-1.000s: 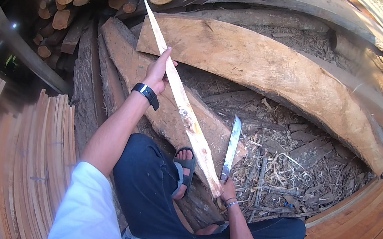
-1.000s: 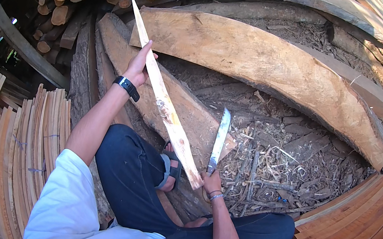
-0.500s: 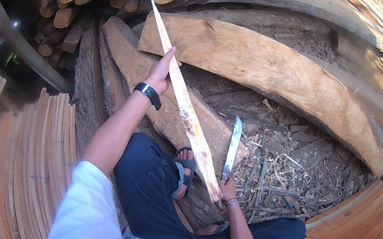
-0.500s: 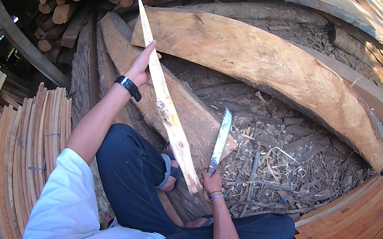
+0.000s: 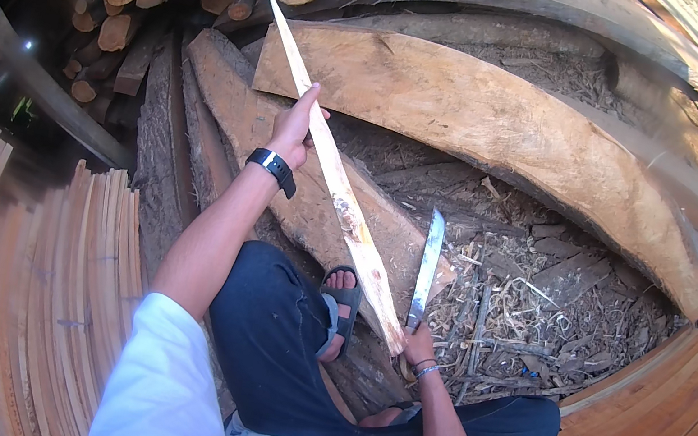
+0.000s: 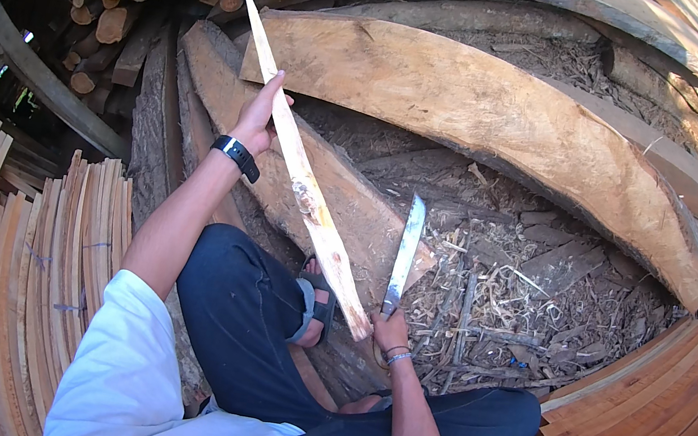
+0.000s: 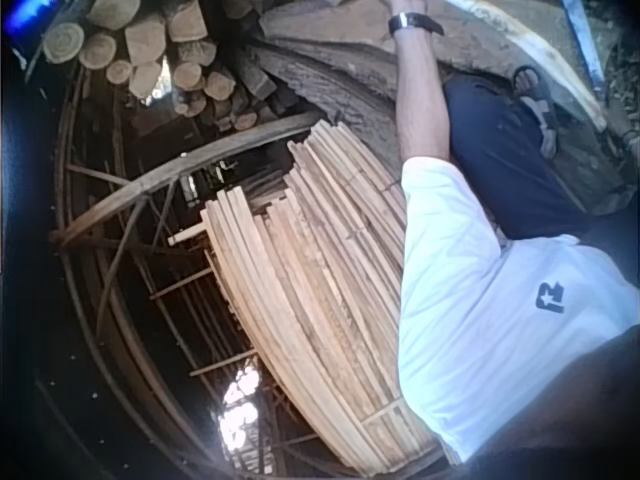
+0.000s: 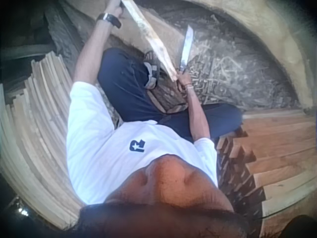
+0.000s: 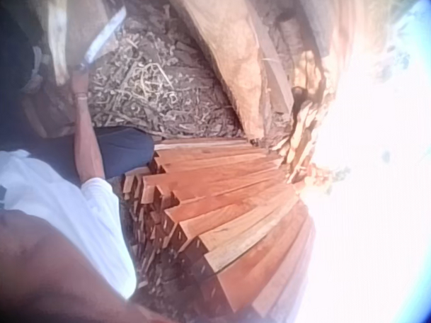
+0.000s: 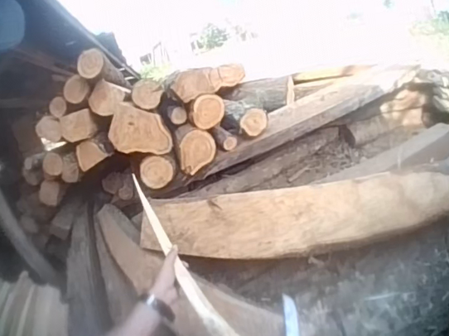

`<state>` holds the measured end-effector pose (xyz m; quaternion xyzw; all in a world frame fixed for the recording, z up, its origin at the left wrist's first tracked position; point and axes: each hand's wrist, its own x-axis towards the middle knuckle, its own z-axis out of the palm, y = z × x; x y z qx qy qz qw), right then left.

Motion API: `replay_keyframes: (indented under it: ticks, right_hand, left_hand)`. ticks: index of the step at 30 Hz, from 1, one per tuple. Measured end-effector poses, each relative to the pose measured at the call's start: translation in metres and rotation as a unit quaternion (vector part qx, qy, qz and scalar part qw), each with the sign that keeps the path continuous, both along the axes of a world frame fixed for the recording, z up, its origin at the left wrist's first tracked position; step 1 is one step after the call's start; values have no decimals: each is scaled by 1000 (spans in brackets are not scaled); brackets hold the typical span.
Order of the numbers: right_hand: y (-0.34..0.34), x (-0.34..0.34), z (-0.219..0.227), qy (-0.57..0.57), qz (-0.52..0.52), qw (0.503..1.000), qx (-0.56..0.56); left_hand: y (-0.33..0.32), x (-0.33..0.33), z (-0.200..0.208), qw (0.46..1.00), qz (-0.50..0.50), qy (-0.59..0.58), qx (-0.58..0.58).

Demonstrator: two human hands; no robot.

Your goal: The person shaves a thin wooden strip using a large knife, removing small layers of wood while holding the piece by hand.

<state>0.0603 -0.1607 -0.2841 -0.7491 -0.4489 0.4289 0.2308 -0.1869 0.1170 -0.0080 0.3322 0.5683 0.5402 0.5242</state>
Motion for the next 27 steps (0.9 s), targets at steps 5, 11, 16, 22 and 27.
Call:
replay_keyframes:
  ticks: [5, 11, 16, 22, 27]
  right_hand:
    - [-4, 1, -7, -16, 29, 999, 26]
    - [1, -2, 5, 6, 6, 1000, -13]
    - [1, -3, 24, 100, -19, 993, -52]
    - [1, -5, 30, 92, -16, 994, -52]
    - [-2, 0, -1, -117, -27, 989, 87]
  left_hand:
    - [-3, -1, 1, 999, 32, 25, -1]
    - [-3, -3, 2, 996, 74, 56, 14]
    - [-2, -5, 1, 994, 94, 56, 28]
    - [-3, -8, 1, 991, 110, 67, 35]
    - [-4, 2, 5, 985, 128, 102, 55]
